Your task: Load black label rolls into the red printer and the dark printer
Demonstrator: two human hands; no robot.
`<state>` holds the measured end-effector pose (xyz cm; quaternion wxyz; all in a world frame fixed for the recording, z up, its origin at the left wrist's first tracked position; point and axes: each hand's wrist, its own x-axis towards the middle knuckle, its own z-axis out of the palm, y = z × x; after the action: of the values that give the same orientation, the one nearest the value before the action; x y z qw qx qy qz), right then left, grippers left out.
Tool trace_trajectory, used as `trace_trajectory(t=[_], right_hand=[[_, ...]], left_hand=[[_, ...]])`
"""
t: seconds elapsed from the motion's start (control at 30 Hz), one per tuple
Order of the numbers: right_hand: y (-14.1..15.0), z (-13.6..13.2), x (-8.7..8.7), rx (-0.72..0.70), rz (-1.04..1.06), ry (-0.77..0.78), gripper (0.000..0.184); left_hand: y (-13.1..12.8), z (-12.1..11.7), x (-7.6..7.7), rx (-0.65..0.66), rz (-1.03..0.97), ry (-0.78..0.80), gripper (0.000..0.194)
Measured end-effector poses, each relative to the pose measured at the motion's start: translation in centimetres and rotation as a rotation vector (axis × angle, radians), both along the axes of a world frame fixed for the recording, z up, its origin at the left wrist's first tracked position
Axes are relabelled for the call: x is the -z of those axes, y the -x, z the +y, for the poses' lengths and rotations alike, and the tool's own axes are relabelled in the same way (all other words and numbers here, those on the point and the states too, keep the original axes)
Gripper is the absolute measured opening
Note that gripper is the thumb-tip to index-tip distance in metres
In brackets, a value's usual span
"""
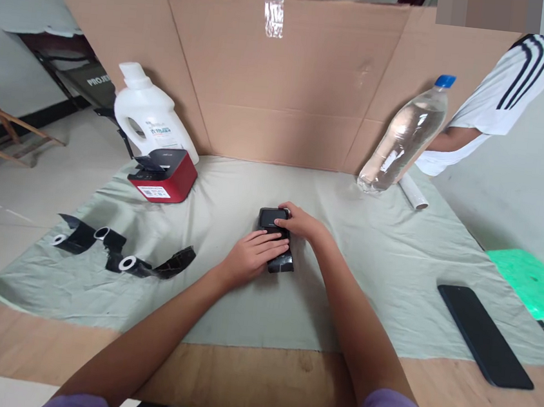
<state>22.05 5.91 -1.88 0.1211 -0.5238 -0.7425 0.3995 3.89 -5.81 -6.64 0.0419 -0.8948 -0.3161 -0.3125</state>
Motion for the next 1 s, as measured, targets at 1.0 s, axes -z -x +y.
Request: trace_trajectory(t=[1.0], right_hand=[[-18.6,1.1,2.7,0.611,0.708,-0.470,0.070]], left_hand=[[-22.2,16.7,-1.8,-0.284,-0.699,0.619,0.043]])
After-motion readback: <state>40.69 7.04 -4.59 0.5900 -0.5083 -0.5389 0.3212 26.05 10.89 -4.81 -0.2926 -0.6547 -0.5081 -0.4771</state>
